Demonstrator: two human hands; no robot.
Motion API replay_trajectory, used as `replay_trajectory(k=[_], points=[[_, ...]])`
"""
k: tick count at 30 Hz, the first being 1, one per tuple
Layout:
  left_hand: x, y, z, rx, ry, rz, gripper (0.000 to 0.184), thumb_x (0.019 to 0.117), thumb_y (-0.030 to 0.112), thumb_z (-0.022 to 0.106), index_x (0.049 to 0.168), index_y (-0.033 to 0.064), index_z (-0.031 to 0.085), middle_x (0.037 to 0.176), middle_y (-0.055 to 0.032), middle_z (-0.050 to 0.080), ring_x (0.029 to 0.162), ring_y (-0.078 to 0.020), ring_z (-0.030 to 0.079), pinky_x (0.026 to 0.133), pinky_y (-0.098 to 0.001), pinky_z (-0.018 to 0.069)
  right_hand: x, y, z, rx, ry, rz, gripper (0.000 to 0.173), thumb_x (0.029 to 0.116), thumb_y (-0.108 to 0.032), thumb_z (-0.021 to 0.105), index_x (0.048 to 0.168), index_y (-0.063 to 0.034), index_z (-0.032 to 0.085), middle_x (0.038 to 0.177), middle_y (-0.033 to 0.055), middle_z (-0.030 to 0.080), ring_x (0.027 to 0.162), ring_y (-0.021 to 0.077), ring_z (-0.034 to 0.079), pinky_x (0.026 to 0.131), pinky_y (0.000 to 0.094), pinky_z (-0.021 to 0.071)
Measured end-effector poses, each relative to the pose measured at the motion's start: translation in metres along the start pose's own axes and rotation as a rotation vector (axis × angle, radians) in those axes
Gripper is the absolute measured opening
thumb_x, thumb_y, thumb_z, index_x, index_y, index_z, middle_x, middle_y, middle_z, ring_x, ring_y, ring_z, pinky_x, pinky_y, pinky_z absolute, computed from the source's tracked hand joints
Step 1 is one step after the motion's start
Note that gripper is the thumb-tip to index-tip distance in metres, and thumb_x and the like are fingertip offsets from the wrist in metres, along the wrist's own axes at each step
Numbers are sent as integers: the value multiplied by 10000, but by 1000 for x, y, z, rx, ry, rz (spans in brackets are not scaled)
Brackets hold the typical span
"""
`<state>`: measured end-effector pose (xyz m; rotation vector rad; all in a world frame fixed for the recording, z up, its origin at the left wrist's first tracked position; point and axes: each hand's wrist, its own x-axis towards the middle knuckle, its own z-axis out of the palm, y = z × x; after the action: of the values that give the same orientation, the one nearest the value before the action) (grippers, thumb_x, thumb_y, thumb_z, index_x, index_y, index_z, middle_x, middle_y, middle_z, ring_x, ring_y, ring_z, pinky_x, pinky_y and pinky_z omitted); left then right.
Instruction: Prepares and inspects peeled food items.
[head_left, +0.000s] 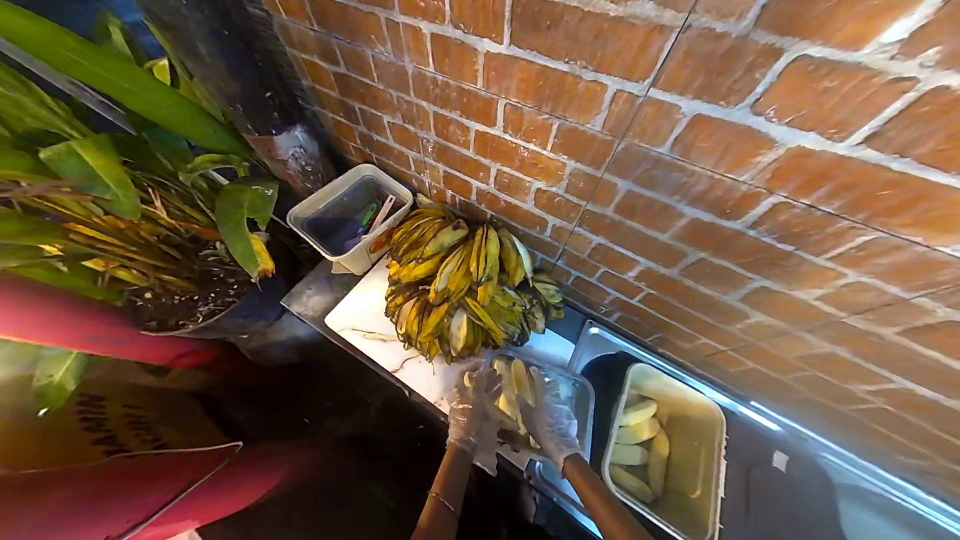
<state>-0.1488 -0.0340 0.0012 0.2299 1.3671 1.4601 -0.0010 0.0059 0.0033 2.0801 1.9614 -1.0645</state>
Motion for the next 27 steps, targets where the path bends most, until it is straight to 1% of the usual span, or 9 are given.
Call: replay_trajectory(k=[1, 3, 4, 6, 8, 11, 17, 21, 27], points=[[-7, 14, 3, -103, 29, 18, 350, 1107, 214, 439, 1317, -50, 534, 981, -217, 702, 816, -294, 733, 733, -440, 642, -6, 1, -7, 8, 36, -34, 655, 1012, -525, 534, 1603, -288, 382, 1537, 173, 497, 1274, 364, 611, 1019, 587, 523], [-18, 42, 8, -285, 24, 31, 426, 1120, 381, 339, 1181, 46, 593, 753, -96, 628, 572, -179, 614, 504, -333, 556, -27, 4, -30, 204, 93, -199, 457, 1063, -468, 471, 1488, -324, 558, 1420, 76, 618, 1213, 239, 656, 1015, 495, 553], [-22, 53, 7, -377, -45, 42, 488, 1110, 464, 281, 1191, 100, 596, 733, -57, 612, 547, -136, 583, 475, -288, 522, -41, 5, -44, 387, 67, -317, 389, 1080, -406, 468, 1413, -300, 639, 1360, 8, 669, 1185, 155, 664, 1018, 408, 556], [-33, 71, 11, -523, -177, 113, 520, 1092, 524, 254, 1202, 155, 605, 730, -24, 598, 553, -97, 577, 474, -241, 510, -72, 4, -71, 715, -110, -564, 362, 1081, -329, 491, 1326, -182, 713, 1232, 14, 716, 1026, 142, 671, 888, 343, 565], [-42, 88, 20, -516, -200, 160, 462, 1107, 458, 266, 1183, 148, 601, 738, -16, 575, 585, -100, 566, 510, -246, 509, -96, 0, -98, 726, -225, -791, 373, 1068, -369, 522, 1291, -161, 737, 1201, 22, 726, 1042, 142, 669, 907, 335, 571], [-52, 111, 38, -549, -199, 71, 407, 1113, 387, 325, 1067, 99, 608, 704, -28, 561, 542, -112, 557, 485, -253, 514, -109, -5, -117, 591, -81, -973, 322, 1064, -369, 540, 1264, -243, 758, 1009, -15, 707, 881, 70, 632, 774, 247, 555], [-75, 127, 65, -698, -335, -12, 324, 1115, 326, 349, 1094, 109, 589, 762, -28, 569, 564, -95, 566, 508, -215, 516, -116, -3, -139, 534, 102, -1004, 299, 1060, -340, 546, 1245, -255, 766, 1031, -15, 713, 914, 73, 641, 799, 261, 565], [-87, 137, 78, -693, -304, -81, 367, 1106, 383, 359, 1019, 104, 581, 750, -40, 569, 533, -112, 564, 467, -231, 514, -121, 2, -145, 562, 108, -1021, 285, 1056, -315, 561, 1207, -208, 777, 1049, -5, 723, 934, 65, 651, 825, 246, 571], [-100, 137, 88, -805, -445, -143, 377, 1105, 399, 351, 971, 117, 562, 749, -25, 559, 568, -102, 580, 499, -217, 526, -123, 4, -144, 556, 218, -1039, 288, 1061, -329, 554, 1185, -211, 785, 1024, -22, 724, 922, 60, 639, 837, 250, 554]])
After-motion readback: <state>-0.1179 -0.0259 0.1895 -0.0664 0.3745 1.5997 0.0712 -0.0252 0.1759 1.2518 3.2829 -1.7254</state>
